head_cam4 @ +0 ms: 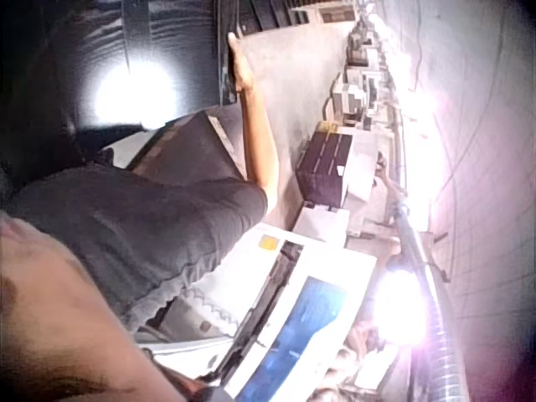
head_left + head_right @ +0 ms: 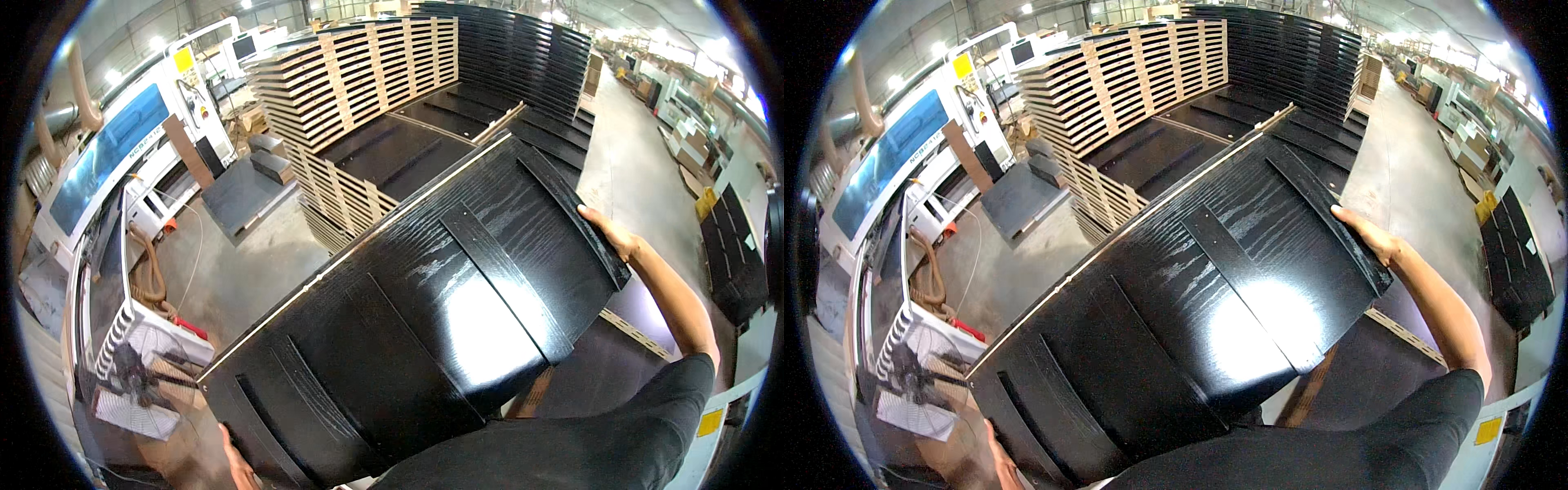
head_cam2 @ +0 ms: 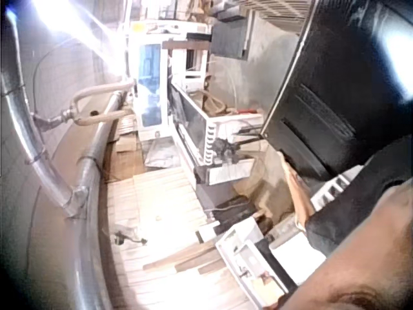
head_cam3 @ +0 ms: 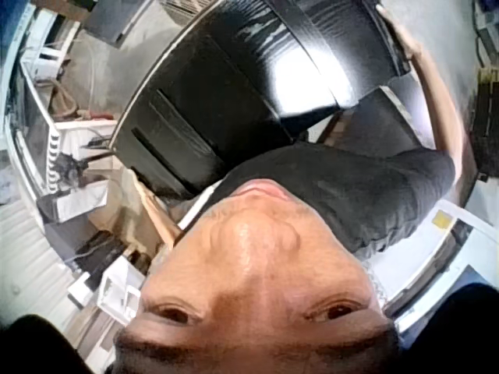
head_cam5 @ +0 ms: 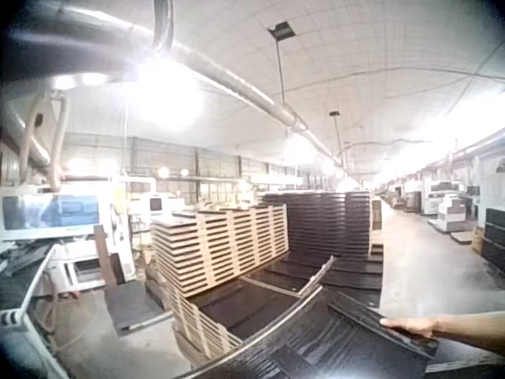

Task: The person processes wooden furniture panels by moving them into an edge-banding machine, cleaning the edges with an air nozzle, and stacking the completed panels onto a pallet.

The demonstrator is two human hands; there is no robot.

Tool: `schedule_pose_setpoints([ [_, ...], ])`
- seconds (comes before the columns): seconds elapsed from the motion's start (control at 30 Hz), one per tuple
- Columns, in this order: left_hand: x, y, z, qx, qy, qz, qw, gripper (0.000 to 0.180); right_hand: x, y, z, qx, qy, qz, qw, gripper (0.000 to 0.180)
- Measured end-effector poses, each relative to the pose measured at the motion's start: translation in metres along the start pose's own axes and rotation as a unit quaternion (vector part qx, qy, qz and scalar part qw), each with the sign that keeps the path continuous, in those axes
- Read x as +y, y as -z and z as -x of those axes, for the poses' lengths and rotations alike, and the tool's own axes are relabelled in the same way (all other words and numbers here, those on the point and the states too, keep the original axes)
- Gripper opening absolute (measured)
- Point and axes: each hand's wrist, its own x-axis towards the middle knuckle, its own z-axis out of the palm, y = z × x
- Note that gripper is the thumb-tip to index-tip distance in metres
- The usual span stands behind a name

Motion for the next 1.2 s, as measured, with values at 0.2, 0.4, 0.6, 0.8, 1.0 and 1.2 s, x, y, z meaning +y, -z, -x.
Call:
schedule_pose_setpoints([
  [0.2, 0.080, -0.011, -0.132, -0.021, -0.065, 0.042, 0.997, 0.093, -0.060, -0.011, -0.088, 0.011, -0.007, 0.008, 1.000, 0.095],
  [0.4, 0.191, -0.118, -0.179, -0.039, -0.030, 0.017, 0.999, 0.101, -0.131, 0.002, -0.191, 0.045, 0.011, 0.047, 0.998, 0.101],
  [0.6, 0.236, -0.148, -0.222, -0.082, 0.017, 0.054, 0.995, 0.094, -0.171, 0.036, -0.306, 0.000, -0.002, 0.070, 0.998, 0.100],
  [0.8, 0.280, -0.237, -0.224, -0.019, 0.021, -0.011, 1.000, 0.089, -0.208, 0.068, -0.406, -0.039, -0.031, 0.107, 0.993, 0.104],
  [1.0, 0.298, -0.289, -0.208, 0.017, 0.033, -0.051, 0.998, 0.085, -0.233, 0.078, -0.466, -0.008, -0.019, 0.174, 0.985, 0.102],
  [1.2, 0.309, -0.302, -0.176, 0.062, 0.008, -0.064, 0.996, 0.081, -0.252, 0.069, -0.511, -0.015, -0.024, 0.516, 0.856, 0.110],
])
